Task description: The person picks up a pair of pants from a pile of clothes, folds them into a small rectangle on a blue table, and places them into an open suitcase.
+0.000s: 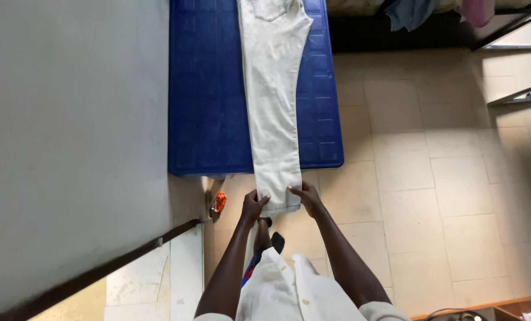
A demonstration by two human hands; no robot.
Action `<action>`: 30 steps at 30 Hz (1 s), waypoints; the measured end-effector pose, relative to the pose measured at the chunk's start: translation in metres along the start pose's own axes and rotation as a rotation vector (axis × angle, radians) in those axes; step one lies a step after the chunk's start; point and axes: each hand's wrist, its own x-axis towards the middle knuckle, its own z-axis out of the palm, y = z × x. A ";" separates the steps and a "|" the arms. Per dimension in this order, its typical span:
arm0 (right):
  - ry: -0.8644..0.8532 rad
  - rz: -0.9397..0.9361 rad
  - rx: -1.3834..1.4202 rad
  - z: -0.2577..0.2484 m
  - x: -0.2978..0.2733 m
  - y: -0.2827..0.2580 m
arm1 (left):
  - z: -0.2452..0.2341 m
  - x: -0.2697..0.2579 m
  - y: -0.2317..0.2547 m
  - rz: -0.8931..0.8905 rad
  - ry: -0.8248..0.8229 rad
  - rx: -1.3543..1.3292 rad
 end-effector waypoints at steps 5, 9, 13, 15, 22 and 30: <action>0.016 -0.026 -0.290 -0.004 -0.019 0.012 | 0.003 -0.028 -0.013 -0.070 0.115 0.193; 0.047 -0.119 -0.231 0.004 -0.044 0.012 | 0.016 -0.047 -0.004 -0.023 0.237 -0.059; 0.017 -0.051 -0.184 0.006 -0.056 0.003 | 0.021 -0.052 0.010 -0.062 0.351 0.098; 0.043 -0.018 -0.046 0.007 -0.054 -0.001 | 0.021 -0.049 0.014 -0.052 0.321 0.029; 0.248 -0.019 -0.061 0.010 -0.046 -0.003 | 0.019 -0.047 0.004 0.029 0.327 0.024; 0.309 -0.125 -0.200 0.019 -0.068 -0.006 | 0.018 -0.053 -0.004 0.056 0.357 -0.060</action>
